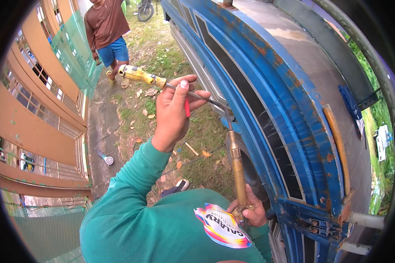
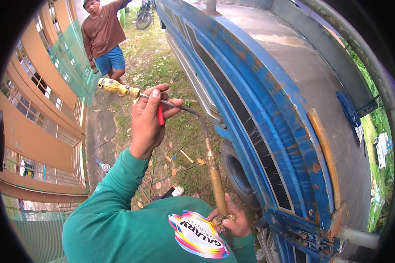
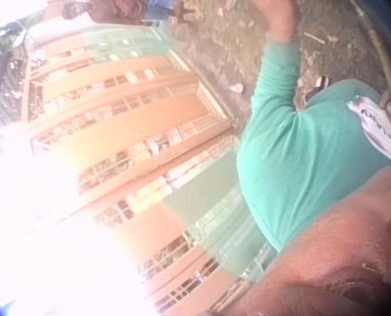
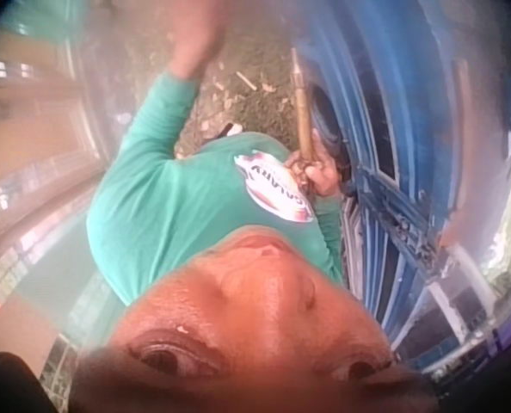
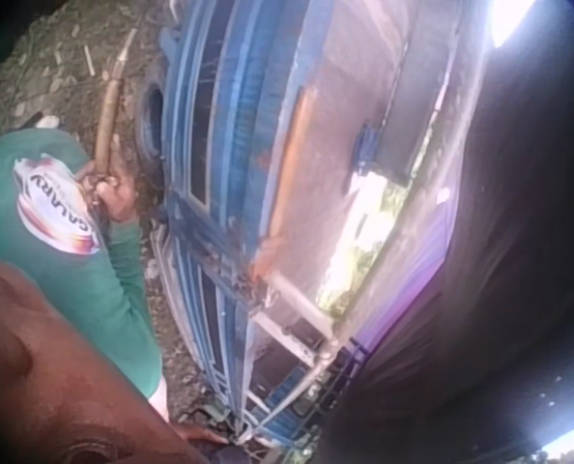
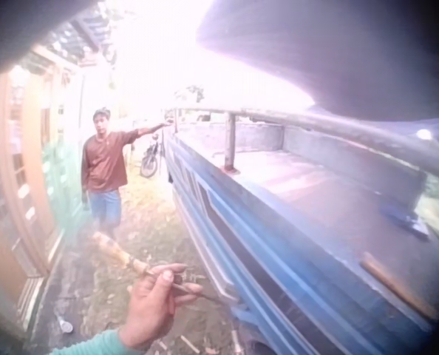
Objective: The person uses a blowtorch, a hammer, and an adjustable wrench to repair a metal component on the side of a blue truck. They light the torch with a lighter, heat the metal, and tap it with a hammer while a second person watches.
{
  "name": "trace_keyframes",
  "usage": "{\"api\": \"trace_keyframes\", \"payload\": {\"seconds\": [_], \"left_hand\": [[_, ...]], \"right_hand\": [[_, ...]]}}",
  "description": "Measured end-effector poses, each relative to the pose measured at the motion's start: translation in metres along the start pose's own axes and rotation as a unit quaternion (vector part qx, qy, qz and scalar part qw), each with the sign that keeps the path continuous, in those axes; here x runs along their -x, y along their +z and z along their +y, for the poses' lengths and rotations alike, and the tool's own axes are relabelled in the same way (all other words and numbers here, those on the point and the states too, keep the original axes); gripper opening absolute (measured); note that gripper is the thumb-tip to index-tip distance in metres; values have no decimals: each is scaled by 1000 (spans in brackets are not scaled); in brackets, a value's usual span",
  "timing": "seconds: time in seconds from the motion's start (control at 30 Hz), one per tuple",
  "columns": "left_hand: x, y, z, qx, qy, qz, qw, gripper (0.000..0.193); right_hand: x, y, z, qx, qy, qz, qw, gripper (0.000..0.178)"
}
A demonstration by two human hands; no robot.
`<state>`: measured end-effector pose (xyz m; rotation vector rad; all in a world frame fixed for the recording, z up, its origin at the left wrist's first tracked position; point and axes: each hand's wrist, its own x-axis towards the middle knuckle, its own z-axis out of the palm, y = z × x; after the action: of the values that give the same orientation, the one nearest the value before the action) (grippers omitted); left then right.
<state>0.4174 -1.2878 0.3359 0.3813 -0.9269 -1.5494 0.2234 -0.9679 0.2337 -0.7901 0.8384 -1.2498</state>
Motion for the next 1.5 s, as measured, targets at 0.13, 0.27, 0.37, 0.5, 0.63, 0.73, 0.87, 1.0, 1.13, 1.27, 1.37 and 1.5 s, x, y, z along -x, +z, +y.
{"api": "trace_keyframes", "payload": {"seconds": [0.13,0.27,0.37,0.5,0.63,0.73,0.87,1.0,1.13,1.27,1.37,1.5], "left_hand": [[2,1,-3,4,-6,9,1000,33],[1,3,-2,22,-16,12,1000,34],[1,4,-6,-9,-11,13,1000,34],[1,4,-11,-16,-18,10,1000,32],[2,2,-15,-25,-27,9,999,31],[1,1,-17,-1,-42,10,999,31],[5,2,-18,11,-42,18,999,31],[6,-1,-16,16,-45,18,999,31],[2,-3,-19,2,-63,7,998,31],[-2,-9,-36,-33,-79,-7,996,30],[-1,-24,-43,-60,-101,-19,993,29],[3,-44,-58,-187,-148,-18,971,30]], "right_hand": [[1,4,-1,19,-4,9,1000,86],[3,12,-11,59,-3,11,998,89],[4,18,-15,85,-1,19,996,91],[8,23,-20,88,15,18,996,90],[11,29,-21,113,11,39,993,90],[13,33,-20,112,1,47,993,89],[15,38,-19,115,-4,58,992,86],[18,41,-20,131,7,70,989,86],[20,42,-21,144,4,66,987,87],[20,42,-23,98,6,64,993,88],[21,41,-19,68,10,62,996,88],[31,37,-14,54,5,33,998,86]]}}
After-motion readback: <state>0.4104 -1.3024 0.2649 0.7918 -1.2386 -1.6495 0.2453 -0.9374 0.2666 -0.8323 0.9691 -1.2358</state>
